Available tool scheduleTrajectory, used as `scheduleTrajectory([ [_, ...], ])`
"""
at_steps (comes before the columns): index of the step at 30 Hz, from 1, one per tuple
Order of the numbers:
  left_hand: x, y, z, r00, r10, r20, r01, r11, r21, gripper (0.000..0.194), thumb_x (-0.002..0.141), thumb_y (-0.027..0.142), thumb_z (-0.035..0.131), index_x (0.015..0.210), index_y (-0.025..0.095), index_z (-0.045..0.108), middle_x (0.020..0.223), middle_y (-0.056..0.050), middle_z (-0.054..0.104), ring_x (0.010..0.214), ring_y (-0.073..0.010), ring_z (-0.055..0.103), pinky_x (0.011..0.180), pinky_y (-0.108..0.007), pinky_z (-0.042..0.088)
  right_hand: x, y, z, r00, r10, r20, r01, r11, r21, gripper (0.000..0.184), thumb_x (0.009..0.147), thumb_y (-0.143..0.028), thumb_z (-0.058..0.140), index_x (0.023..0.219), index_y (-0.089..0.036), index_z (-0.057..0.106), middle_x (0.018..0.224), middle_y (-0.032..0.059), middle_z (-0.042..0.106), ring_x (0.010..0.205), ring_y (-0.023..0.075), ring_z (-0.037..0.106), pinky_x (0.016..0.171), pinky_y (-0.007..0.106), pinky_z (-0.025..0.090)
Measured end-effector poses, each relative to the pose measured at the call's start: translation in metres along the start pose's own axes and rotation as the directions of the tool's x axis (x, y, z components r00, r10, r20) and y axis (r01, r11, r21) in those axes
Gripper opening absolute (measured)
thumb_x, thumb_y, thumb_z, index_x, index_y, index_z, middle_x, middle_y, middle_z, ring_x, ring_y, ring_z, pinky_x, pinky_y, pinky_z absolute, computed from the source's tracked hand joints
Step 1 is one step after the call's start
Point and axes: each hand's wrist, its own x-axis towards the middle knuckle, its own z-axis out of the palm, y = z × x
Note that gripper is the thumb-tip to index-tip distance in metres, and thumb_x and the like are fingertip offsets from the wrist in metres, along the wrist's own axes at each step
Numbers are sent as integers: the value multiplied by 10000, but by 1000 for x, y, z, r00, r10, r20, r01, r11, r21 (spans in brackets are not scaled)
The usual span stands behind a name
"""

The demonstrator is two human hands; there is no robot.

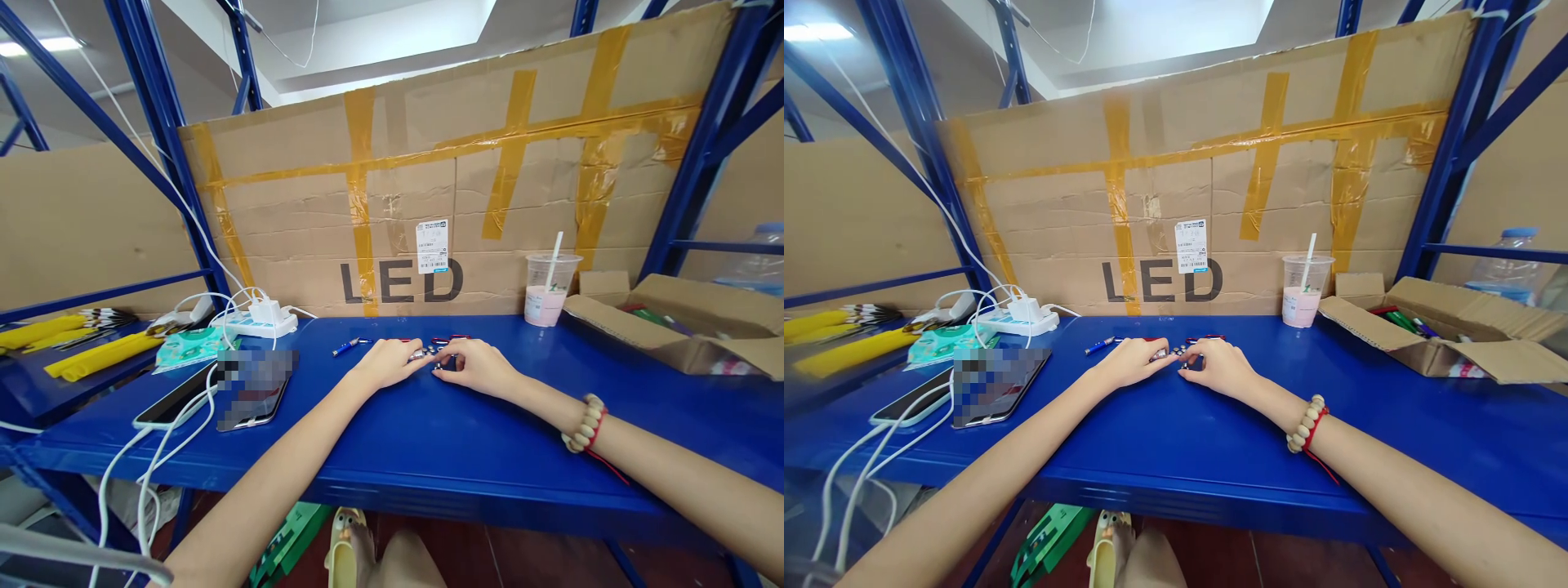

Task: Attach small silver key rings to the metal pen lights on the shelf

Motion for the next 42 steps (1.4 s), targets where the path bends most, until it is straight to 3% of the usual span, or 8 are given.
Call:
scheduleTrajectory([
  [5, 1, -2, -1, 998, -52, 30, 54, 997, -50, 338, 869, 491, 322, 946, 197, 469, 822, -24, 622, 763, -199, 591, 582, -229, 371, 0, -1, 1, 999, 27, 26, -29, 996, 79, 207, 673, -430, 580, 802, -289, 659, 766, -48, 635, 660, 109, 563, 522, 204, 359],
  [13, 0, -2, 0, 999, -41, 29, 45, 989, -139, 317, 892, 449, 284, 870, 178, 447, 834, -33, 604, 762, -184, 578, 619, -240, 390, 0, -1, 0, 999, 5, 51, -10, 995, 97, 230, 700, -441, 550, 824, -282, 659, 772, -36, 628, 649, 102, 549, 526, 205, 356],
  [24, -1, 0, 4, 999, -31, 31, 38, 970, -239, 248, 912, 399, 219, 1026, 208, 328, 911, -34, 577, 790, -182, 584, 631, -257, 408, 2, 2, 3, 1000, 6, 30, -10, 988, 156, 180, 691, -372, 577, 798, -241, 639, 749, -31, 628, 662, 106, 553, 564, 213, 383],
  [38, -2, -5, 5, 1000, 3, 26, 1, 988, -155, 236, 915, 368, 244, 897, 188, 395, 901, -40, 573, 803, -171, 562, 634, -247, 401, 4, 8, 5, 996, -27, -85, 47, 971, 235, 261, 632, -429, 644, 754, -199, 643, 700, -7, 588, 623, 102, 522, 603, 222, 398],
  [42, 0, -6, 7, 1000, 22, -11, -23, 984, -179, 244, 910, 379, 265, 852, 184, 399, 864, -27, 565, 761, -155, 549, 620, -239, 388, 4, 7, 3, 989, -48, -140, 79, 970, 229, 266, 625, -438, 652, 746, -201, 654, 775, 13, 590, 642, 112, 530, 626, 237, 415],
])
